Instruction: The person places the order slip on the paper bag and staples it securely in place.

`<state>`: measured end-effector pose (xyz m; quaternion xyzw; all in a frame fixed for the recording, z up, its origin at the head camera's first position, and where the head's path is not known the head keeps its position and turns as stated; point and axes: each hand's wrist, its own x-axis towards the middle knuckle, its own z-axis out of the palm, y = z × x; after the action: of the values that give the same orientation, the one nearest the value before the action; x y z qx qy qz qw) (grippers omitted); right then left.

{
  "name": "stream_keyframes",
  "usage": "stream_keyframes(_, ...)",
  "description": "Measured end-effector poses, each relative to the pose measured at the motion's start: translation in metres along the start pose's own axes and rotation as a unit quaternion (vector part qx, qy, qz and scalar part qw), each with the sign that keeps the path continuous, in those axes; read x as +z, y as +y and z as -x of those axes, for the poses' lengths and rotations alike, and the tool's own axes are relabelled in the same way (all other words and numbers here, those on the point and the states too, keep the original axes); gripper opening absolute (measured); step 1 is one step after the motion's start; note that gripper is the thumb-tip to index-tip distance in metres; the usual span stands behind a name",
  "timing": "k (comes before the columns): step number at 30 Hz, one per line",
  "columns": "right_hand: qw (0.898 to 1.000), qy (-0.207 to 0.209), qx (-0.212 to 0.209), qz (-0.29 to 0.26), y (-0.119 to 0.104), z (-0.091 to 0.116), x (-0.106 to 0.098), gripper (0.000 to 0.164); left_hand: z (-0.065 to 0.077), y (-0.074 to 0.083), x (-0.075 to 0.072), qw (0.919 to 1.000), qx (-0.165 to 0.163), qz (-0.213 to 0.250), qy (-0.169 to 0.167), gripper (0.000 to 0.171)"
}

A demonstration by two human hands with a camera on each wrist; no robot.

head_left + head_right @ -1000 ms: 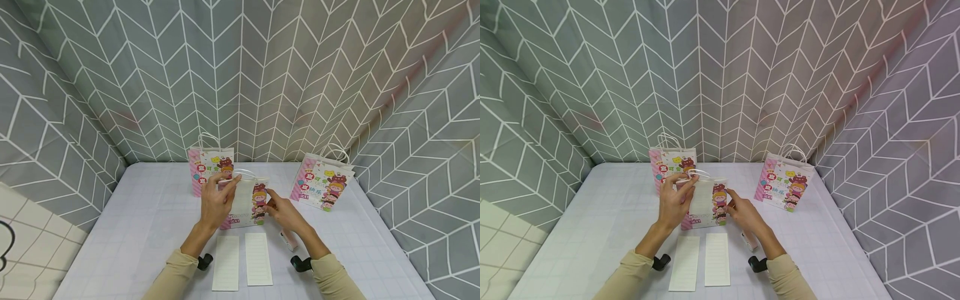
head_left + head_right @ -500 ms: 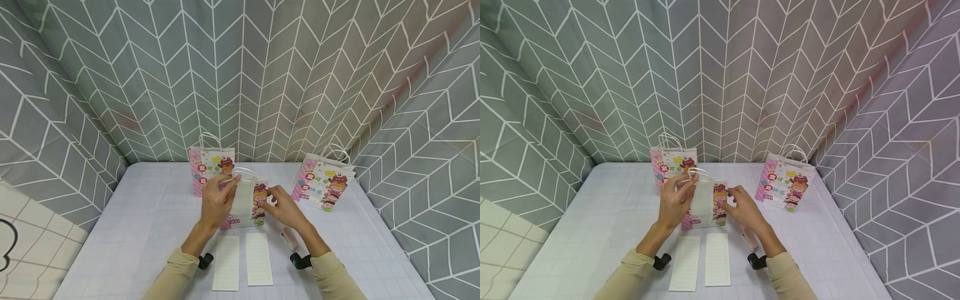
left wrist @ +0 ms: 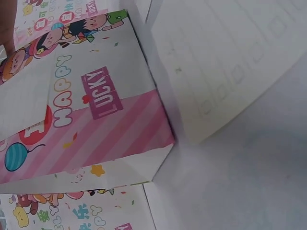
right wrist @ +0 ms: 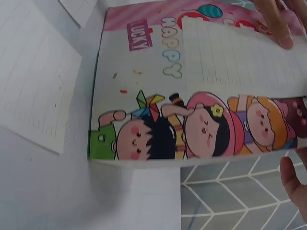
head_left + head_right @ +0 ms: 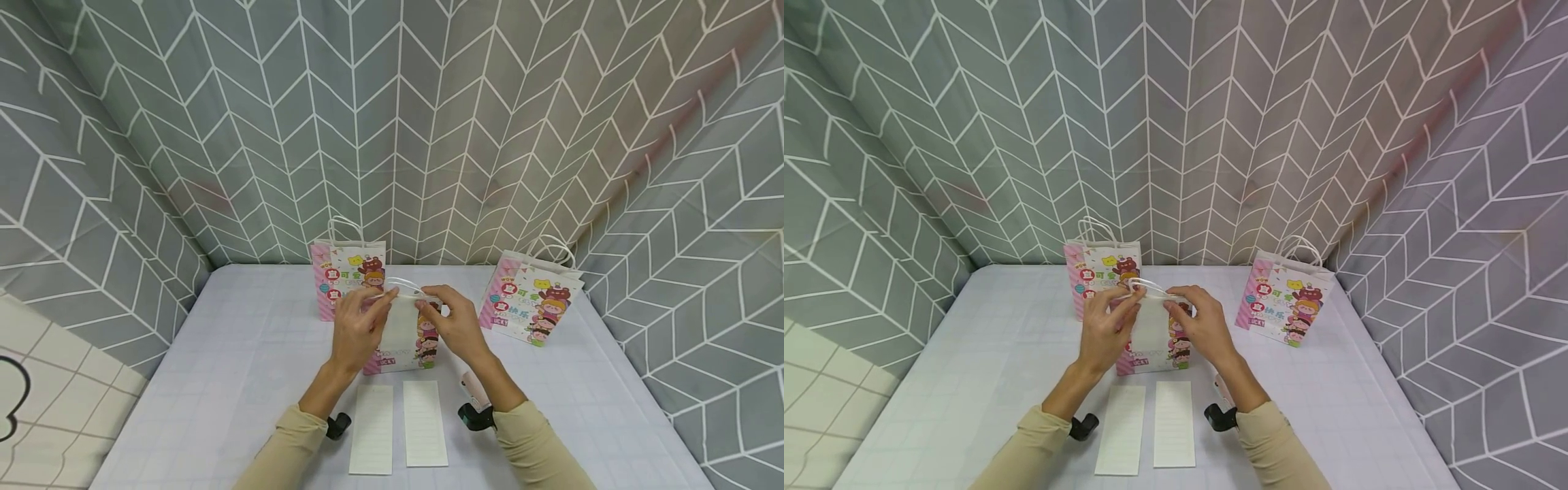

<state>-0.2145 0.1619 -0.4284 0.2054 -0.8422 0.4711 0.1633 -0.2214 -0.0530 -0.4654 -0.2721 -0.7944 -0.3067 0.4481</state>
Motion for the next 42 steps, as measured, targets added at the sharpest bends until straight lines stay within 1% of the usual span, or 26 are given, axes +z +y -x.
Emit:
stream_keyframes(3,1.0,0.015,-0.001,0.002,-0.0019,-0.0006,0.003,0.024,0.0003,0.0008,0.0003,0.9998,-0.001,0.01,0.016,0.038)
stream_keyframes(7,1.0,0.019,0.007,0.008,-0.0039,-0.0007,0.0038,0.023,-0.0002,0.0007,0.0004,0.9987,-0.02,0.036,0.031,0.035)
stream_keyframes(14,1.0,0.017,0.016,0.005,-0.0037,-0.0015,0.0031,0.023,-0.0025,0.0019,-0.0021,0.994,-0.072,0.081,0.017,0.041)
stream_keyframes(20,1.0,0.021,0.015,0.005,-0.0027,-0.0021,0.0037,0.022,-0.0006,0.0017,-0.0033,0.9898,-0.1,0.1,0.009,0.047)
stream_keyframes(26,1.0,0.018,0.014,0.005,-0.0032,-0.0021,0.0045,0.022,-0.0011,0.0029,-0.0063,0.986,-0.12,0.116,-0.005,0.048)
stream_keyframes(36,1.0,0.013,0.017,0.018,-0.0035,-0.0018,0.0048,0.023,-0.0016,0.0038,-0.0079,0.9827,-0.139,0.119,-0.026,0.031)
stream_keyframes(42,1.0,0.014,0.017,0.014,-0.0025,-0.0015,0.0054,0.025,-0.0013,0.0028,-0.0072,0.9824,-0.142,0.117,-0.029,0.03)
